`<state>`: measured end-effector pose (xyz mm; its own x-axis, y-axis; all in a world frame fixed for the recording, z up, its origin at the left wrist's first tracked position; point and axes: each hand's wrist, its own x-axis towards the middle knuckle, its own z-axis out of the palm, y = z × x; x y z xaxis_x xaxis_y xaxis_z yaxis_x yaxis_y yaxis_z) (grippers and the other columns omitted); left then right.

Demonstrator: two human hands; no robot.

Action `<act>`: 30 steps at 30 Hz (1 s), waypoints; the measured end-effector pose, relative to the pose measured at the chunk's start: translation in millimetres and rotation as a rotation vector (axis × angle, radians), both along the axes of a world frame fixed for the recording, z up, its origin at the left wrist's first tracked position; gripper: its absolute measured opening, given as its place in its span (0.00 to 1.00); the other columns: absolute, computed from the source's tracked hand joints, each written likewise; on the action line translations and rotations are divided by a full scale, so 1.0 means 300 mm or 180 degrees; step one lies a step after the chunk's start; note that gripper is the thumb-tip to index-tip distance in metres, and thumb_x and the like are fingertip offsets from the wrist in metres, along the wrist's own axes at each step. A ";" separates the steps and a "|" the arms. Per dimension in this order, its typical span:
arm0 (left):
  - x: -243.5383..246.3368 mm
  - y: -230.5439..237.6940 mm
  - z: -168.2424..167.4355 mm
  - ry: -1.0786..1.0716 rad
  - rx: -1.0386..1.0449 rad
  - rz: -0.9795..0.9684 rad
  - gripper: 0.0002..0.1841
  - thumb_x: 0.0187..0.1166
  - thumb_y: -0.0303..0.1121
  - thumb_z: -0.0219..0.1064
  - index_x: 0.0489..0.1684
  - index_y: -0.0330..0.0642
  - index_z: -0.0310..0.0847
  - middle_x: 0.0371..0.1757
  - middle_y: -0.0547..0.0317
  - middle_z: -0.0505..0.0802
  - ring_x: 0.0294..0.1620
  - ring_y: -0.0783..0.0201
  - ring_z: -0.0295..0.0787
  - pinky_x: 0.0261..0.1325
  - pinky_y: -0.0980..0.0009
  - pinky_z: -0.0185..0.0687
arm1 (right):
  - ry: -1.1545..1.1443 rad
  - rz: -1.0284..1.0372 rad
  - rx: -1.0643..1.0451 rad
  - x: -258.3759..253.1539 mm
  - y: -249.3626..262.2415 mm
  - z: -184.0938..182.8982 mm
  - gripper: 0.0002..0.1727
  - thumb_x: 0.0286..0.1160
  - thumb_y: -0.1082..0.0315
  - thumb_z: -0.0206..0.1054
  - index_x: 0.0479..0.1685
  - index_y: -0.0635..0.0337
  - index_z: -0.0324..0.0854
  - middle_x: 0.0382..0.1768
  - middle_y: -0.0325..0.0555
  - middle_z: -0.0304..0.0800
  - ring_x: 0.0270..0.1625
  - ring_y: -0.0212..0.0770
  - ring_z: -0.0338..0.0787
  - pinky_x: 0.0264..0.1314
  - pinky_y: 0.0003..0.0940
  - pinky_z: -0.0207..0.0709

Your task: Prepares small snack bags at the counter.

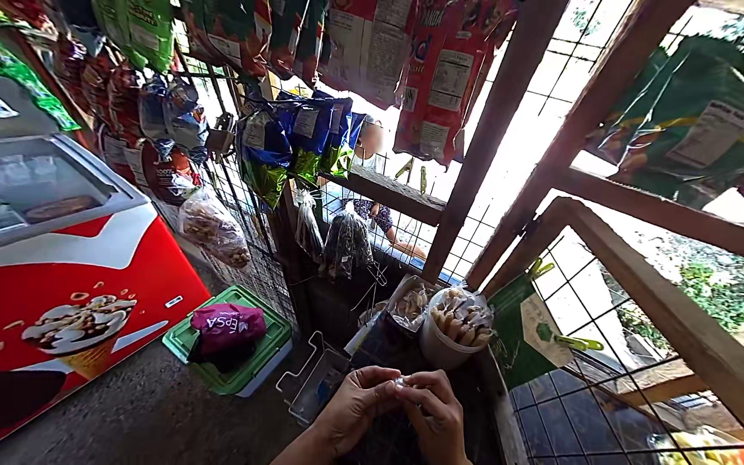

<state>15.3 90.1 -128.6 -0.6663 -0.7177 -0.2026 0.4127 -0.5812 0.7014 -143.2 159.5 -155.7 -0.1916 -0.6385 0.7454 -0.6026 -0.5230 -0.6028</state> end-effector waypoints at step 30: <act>-0.010 0.072 -0.038 -0.0071 -0.0542 0.1112 0.11 0.66 0.10 0.70 0.32 0.37 0.89 0.33 0.55 0.97 0.32 0.68 0.94 0.41 0.72 0.92 | -0.0107 0.0252 0.0037 0.051 0.010 -0.010 0.08 0.69 0.68 0.78 0.44 0.58 0.92 0.50 0.43 0.95 0.54 0.29 0.93 0.57 0.19 0.87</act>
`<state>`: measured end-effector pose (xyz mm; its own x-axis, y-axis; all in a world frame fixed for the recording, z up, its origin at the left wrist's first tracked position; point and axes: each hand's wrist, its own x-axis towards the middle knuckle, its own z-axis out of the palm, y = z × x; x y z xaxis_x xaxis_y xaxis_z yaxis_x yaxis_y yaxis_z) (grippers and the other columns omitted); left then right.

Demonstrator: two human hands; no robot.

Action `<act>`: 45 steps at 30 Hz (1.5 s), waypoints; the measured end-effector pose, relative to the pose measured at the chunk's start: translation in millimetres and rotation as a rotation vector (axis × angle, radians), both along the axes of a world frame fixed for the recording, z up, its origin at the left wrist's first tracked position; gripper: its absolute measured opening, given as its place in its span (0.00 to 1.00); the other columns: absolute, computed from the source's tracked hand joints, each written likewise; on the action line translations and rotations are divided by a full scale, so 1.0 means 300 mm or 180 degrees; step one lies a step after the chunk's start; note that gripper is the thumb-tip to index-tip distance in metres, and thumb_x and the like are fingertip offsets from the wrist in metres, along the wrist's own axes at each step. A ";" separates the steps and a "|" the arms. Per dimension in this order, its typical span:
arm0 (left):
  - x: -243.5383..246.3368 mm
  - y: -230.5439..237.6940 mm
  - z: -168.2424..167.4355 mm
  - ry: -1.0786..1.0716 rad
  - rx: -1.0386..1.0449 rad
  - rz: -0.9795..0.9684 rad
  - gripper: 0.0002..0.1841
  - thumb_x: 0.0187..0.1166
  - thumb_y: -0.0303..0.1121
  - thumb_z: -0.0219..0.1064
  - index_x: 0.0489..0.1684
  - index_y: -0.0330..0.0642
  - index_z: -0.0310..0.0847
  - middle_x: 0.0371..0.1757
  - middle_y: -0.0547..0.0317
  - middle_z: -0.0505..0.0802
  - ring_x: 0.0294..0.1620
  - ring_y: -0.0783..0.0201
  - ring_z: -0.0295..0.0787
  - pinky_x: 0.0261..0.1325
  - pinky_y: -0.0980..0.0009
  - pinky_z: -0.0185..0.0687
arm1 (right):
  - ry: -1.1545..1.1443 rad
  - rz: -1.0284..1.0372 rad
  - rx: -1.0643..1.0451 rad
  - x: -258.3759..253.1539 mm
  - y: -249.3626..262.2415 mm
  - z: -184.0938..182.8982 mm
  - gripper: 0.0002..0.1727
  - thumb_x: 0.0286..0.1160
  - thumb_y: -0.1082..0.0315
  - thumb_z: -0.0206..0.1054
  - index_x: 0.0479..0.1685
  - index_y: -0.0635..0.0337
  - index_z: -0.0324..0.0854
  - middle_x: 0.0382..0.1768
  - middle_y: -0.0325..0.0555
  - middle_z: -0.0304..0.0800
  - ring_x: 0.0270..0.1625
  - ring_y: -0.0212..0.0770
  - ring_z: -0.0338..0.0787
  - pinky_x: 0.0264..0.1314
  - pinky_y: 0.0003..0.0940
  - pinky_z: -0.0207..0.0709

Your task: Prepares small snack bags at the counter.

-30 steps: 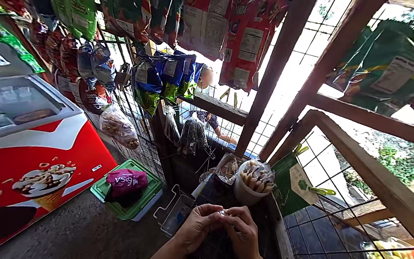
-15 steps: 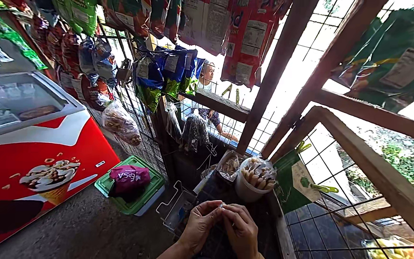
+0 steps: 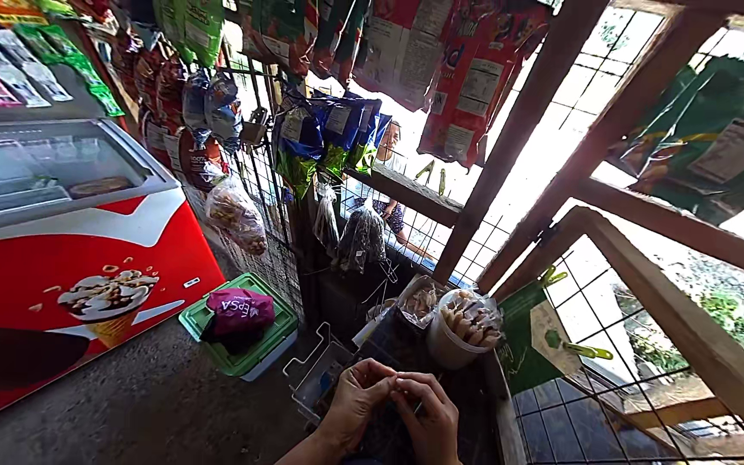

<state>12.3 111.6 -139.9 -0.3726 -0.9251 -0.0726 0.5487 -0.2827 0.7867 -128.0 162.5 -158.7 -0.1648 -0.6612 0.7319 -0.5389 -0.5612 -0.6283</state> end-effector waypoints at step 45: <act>0.101 -0.033 0.034 -0.1086 -0.0826 -0.0390 0.29 0.66 0.16 0.74 0.71 0.35 0.73 0.36 0.62 0.95 0.34 0.66 0.95 0.45 0.70 0.94 | -0.0047 0.0331 0.0919 -0.004 0.009 0.010 0.14 0.72 0.70 0.73 0.55 0.60 0.94 0.40 0.44 0.96 0.41 0.28 0.93 0.50 0.20 0.86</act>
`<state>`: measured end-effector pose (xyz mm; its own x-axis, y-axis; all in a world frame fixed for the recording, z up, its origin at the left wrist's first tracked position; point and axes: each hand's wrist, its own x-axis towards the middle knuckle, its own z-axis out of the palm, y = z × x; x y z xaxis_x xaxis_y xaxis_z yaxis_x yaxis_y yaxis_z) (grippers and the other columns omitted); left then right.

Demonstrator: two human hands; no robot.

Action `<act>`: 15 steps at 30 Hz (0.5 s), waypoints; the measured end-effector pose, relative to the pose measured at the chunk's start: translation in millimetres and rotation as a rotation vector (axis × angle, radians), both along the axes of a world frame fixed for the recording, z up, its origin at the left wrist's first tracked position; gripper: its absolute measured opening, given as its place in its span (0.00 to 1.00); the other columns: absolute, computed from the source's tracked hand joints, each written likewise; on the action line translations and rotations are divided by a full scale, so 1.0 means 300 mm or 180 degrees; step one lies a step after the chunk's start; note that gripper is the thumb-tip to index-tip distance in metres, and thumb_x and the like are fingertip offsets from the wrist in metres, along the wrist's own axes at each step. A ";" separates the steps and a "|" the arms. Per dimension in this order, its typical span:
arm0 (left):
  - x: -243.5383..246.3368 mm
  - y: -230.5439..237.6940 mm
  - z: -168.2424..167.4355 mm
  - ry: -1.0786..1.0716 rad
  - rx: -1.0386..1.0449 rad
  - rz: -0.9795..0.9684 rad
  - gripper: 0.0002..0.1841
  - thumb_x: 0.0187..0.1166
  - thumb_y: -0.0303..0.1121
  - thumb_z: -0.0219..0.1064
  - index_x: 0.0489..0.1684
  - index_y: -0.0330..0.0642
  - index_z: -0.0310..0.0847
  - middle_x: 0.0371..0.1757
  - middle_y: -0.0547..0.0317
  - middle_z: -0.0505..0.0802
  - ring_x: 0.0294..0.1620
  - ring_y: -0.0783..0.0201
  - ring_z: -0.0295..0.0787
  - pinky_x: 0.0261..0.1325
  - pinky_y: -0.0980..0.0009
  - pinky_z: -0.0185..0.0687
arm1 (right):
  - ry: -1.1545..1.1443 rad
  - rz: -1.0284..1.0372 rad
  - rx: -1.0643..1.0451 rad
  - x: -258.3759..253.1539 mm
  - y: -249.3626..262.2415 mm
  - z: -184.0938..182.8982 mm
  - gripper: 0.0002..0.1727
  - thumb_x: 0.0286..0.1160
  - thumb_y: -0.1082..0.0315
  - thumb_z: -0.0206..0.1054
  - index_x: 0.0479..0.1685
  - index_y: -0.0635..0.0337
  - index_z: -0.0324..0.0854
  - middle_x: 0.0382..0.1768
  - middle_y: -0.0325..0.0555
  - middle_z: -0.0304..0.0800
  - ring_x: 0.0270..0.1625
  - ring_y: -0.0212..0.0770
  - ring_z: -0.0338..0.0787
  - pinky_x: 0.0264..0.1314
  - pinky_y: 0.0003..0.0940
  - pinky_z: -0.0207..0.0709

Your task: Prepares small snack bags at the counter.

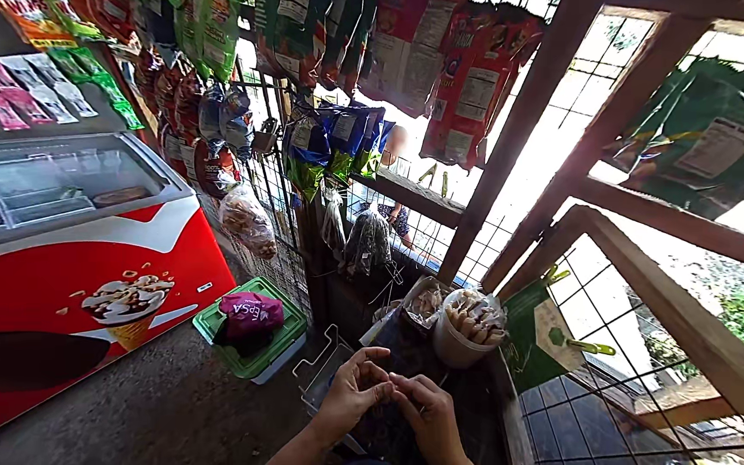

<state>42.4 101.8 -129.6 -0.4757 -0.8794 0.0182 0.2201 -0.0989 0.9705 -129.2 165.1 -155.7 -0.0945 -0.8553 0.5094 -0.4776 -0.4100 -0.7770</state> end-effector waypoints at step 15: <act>0.002 -0.026 -0.009 -0.0020 0.0835 -0.0163 0.47 0.61 0.15 0.77 0.88 0.38 0.58 0.36 0.58 0.93 0.35 0.61 0.95 0.46 0.65 0.95 | 0.0175 0.0280 -0.0155 -0.016 -0.008 -0.009 0.10 0.74 0.70 0.72 0.50 0.62 0.93 0.43 0.45 0.95 0.45 0.28 0.93 0.54 0.19 0.86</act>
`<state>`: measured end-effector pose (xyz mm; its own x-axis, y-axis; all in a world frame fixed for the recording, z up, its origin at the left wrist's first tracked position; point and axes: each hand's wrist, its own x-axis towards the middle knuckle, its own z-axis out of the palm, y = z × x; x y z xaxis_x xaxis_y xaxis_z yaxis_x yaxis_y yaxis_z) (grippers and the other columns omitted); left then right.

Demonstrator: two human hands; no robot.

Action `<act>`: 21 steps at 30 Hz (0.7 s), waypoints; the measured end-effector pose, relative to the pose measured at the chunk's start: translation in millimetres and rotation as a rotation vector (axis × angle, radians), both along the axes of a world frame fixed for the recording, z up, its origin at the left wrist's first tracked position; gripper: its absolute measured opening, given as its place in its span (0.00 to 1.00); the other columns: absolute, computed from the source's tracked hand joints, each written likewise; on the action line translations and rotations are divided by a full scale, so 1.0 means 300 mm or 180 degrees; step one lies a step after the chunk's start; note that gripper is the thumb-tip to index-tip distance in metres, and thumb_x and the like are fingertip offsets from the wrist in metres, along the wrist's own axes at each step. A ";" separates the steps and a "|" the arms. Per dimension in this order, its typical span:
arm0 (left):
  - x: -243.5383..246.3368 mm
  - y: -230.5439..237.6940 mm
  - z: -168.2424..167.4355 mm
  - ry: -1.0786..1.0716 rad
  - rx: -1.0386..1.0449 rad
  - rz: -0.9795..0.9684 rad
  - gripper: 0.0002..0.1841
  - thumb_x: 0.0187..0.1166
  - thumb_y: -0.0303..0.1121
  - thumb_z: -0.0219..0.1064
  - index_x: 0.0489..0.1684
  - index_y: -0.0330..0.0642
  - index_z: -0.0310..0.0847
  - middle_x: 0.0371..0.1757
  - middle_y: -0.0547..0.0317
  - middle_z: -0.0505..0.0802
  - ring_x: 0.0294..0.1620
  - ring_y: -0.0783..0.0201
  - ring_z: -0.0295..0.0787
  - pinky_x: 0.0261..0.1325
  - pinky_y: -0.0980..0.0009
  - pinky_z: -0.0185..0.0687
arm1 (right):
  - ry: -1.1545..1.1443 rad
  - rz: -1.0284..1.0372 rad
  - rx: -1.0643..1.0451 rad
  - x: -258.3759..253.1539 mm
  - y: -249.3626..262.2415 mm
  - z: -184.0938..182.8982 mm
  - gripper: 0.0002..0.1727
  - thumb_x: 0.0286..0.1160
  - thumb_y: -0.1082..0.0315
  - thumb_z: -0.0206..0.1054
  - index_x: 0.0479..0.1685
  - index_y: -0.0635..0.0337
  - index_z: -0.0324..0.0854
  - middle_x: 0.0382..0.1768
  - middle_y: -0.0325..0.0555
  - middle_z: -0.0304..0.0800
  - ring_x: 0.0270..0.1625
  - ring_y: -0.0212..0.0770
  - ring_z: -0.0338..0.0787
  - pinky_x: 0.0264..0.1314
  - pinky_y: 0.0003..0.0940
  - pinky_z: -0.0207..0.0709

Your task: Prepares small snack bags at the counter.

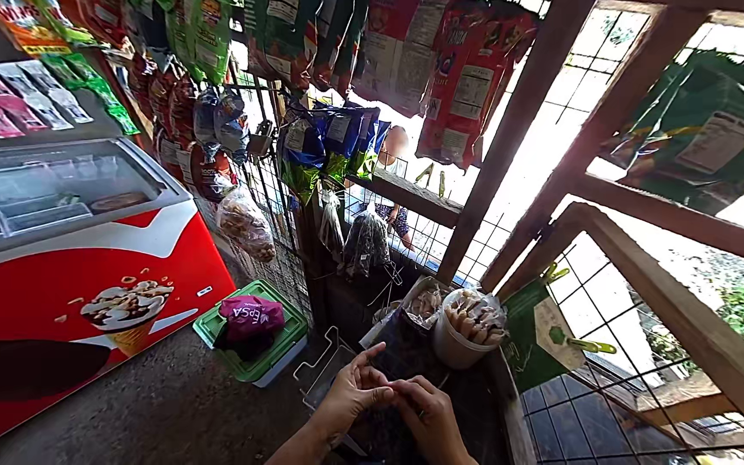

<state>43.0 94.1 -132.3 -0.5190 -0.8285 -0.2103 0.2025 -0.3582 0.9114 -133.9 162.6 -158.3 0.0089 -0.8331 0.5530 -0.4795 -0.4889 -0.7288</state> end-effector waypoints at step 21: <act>-0.066 0.067 -0.027 0.0342 0.0146 0.0642 0.10 0.71 0.13 0.69 0.46 0.31 0.89 0.40 0.52 0.97 0.39 0.64 0.96 0.50 0.68 0.93 | -0.0101 -0.0331 0.0066 -0.009 -0.008 0.007 0.10 0.78 0.68 0.69 0.49 0.63 0.91 0.43 0.47 0.93 0.45 0.32 0.92 0.54 0.21 0.85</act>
<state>23.2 114.3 -140.5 -0.3653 -0.9086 -0.2025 0.3693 -0.3411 0.8644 -136.5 160.2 -156.1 -0.0953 -0.8399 0.5344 -0.5033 -0.4225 -0.7538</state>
